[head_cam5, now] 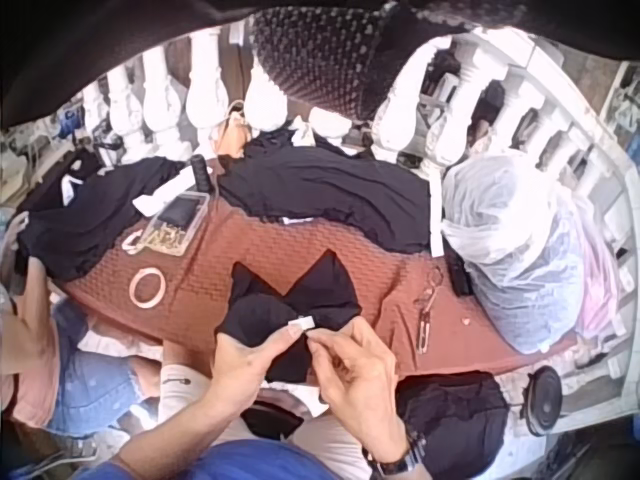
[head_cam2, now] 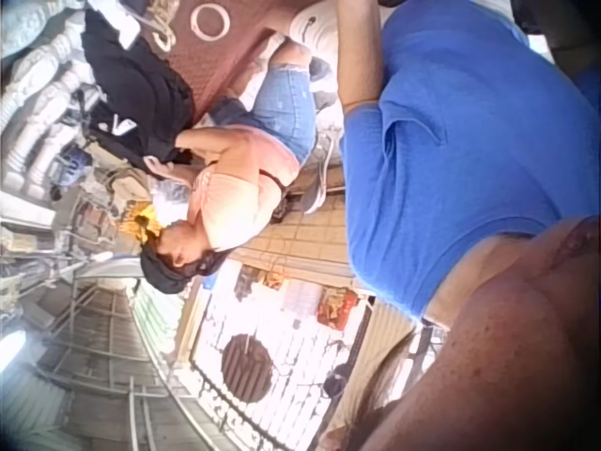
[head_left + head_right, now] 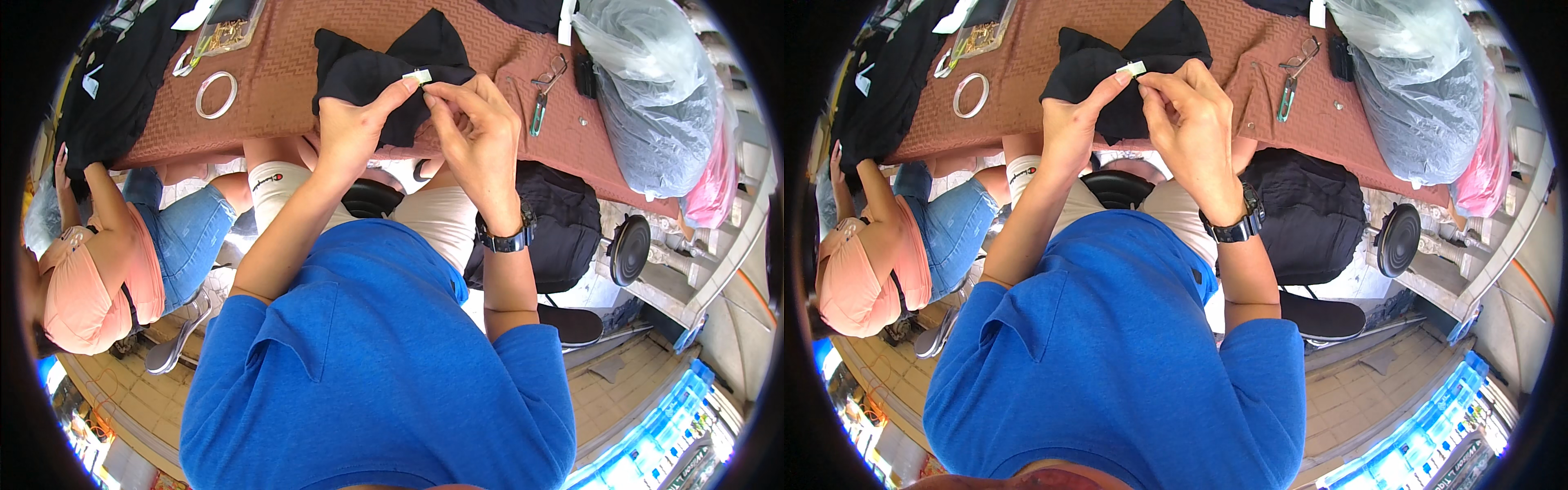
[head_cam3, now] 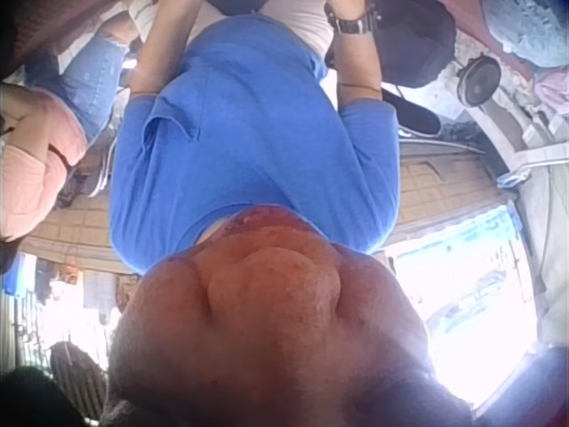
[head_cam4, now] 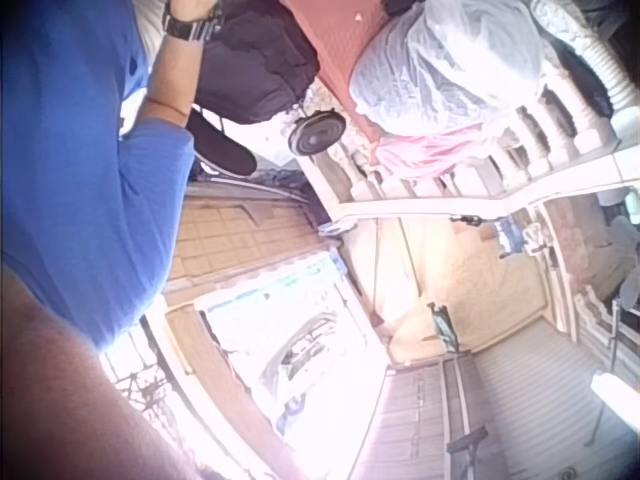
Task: The person hand-sews a white label onto a black garment piece using a needle and thread. They position the label on the fabric and carefully apply several small stitches to secure it.
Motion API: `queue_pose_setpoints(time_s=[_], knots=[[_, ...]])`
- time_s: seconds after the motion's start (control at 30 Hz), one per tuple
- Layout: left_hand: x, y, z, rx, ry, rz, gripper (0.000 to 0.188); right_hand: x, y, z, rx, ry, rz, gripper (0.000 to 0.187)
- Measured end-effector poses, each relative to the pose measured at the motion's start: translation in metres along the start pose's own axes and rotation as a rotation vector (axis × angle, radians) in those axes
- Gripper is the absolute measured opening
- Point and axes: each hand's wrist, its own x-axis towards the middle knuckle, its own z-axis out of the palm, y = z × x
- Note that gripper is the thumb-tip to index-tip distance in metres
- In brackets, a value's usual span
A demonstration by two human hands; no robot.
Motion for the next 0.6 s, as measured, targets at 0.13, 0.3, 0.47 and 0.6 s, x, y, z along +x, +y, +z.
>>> queue_pose_setpoints(time_s=[0.13, 0.3, 0.47, 0.6], knots=[[0.002, -0.005, 0.0, 0.156, -0.003, 0.175, 0.005, 0.002, -0.001, 0.001, -0.041, -0.026, -0.019, 0.013], [0.0, 0.002, 0.001, 0.265, 0.013, 0.222, 0.006, 0.004, 0.002, 0.009, -0.039, -0.013, -0.014, 0.012], [0.0, 0.001, -0.006, 0.249, 0.006, 0.187, 0.007, 0.013, 0.005, 0.008, -0.001, -0.09, 0.045, 0.03], [0.018, 0.009, -0.023, 0.335, -0.17, 0.236, 0.01, 0.048, 0.023, -0.004, -0.022, 0.032, -0.241, 0.032]])
